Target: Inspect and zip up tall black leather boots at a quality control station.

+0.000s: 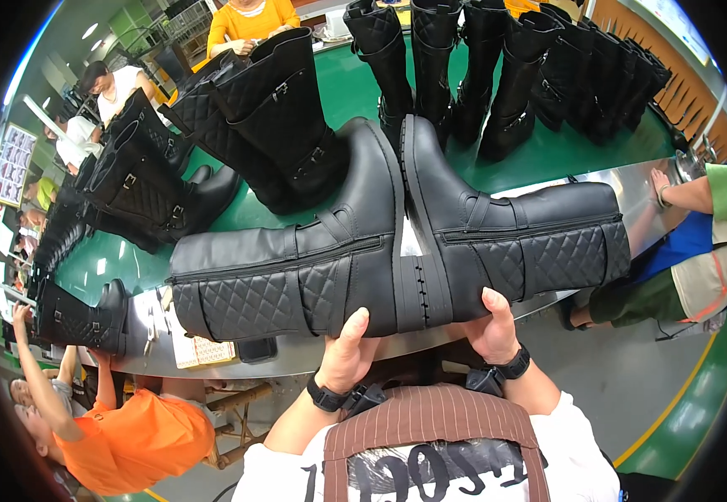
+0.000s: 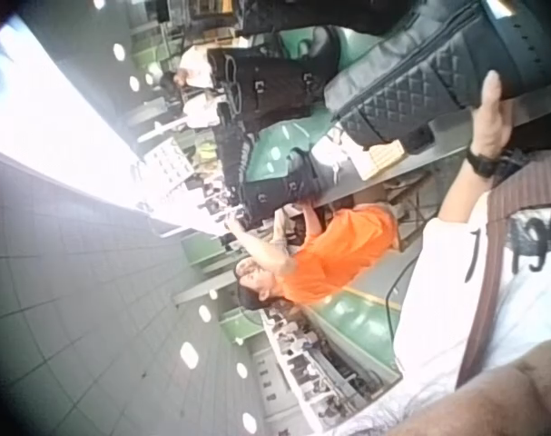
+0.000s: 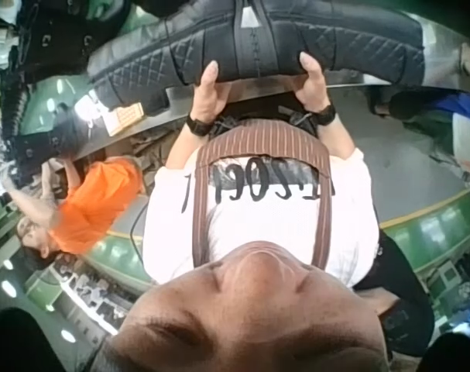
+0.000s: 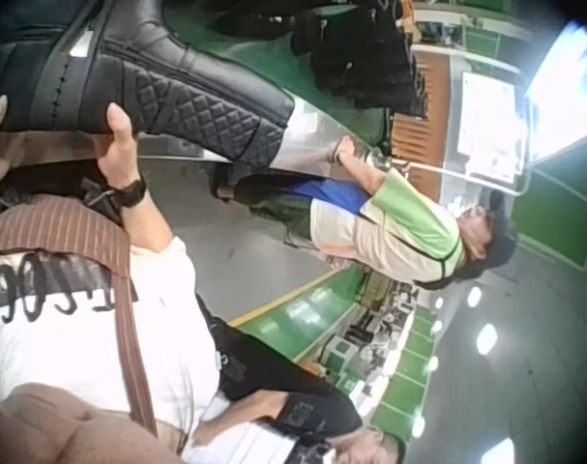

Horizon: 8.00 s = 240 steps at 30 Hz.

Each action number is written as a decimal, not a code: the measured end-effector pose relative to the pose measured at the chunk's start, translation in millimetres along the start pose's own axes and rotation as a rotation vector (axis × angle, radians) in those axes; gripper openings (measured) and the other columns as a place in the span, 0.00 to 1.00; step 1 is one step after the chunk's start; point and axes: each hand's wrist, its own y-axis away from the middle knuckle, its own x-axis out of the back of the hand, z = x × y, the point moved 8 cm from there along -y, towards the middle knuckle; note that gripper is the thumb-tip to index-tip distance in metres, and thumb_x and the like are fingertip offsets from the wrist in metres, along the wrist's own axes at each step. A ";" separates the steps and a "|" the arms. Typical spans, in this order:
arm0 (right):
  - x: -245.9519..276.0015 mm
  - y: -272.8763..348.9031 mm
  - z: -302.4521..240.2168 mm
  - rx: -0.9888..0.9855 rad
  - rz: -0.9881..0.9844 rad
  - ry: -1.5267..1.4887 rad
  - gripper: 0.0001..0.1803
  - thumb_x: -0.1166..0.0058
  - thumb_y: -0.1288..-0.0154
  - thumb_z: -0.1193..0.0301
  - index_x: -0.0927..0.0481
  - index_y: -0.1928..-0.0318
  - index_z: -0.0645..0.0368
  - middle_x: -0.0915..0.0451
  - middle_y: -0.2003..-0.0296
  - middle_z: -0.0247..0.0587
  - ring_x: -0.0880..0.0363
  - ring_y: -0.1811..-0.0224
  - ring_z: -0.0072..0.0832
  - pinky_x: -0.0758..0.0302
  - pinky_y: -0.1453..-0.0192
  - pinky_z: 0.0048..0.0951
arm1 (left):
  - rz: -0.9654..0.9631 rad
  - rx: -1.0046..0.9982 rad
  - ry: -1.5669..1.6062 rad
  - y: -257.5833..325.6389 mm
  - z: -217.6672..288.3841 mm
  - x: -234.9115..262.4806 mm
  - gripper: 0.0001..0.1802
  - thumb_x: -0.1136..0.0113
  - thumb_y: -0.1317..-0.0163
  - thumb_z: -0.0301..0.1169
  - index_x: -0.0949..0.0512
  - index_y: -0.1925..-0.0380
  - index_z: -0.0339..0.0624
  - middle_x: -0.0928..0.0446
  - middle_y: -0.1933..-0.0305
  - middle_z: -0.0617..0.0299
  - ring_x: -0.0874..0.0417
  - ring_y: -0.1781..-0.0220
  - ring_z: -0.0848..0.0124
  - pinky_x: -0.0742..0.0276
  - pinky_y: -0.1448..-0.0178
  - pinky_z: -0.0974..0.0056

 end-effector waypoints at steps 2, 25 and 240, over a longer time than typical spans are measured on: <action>2.4 0.6 1.5 -0.015 0.015 0.005 0.30 0.46 0.39 0.56 0.26 0.43 0.65 0.22 0.46 0.43 0.25 0.42 0.36 0.32 0.35 0.40 | 0.011 -0.013 -0.011 0.3 0.8 2.0 0.28 0.41 0.35 0.40 0.31 0.39 0.39 0.27 0.38 0.58 0.27 0.36 0.63 0.35 0.31 0.54; 32.3 -0.6 5.4 -0.040 0.078 0.012 0.26 0.47 0.39 0.62 0.24 0.46 0.68 0.21 0.47 0.46 0.25 0.43 0.37 0.32 0.35 0.38 | 0.076 0.020 -0.019 2.6 -1.6 7.6 0.26 0.41 0.37 0.25 0.33 0.38 0.44 0.28 0.39 0.59 0.27 0.37 0.64 0.32 0.32 0.55; -390.4 -442.1 -263.9 1.471 0.291 1.717 0.24 0.35 0.49 0.47 0.17 0.67 0.56 0.17 0.68 0.51 0.19 0.62 0.48 0.23 0.57 0.43 | 0.199 0.040 -0.458 -50.5 55.9 141.1 0.14 0.42 0.33 0.32 0.21 0.54 0.34 0.19 0.61 0.59 0.18 0.59 0.74 0.23 0.51 0.70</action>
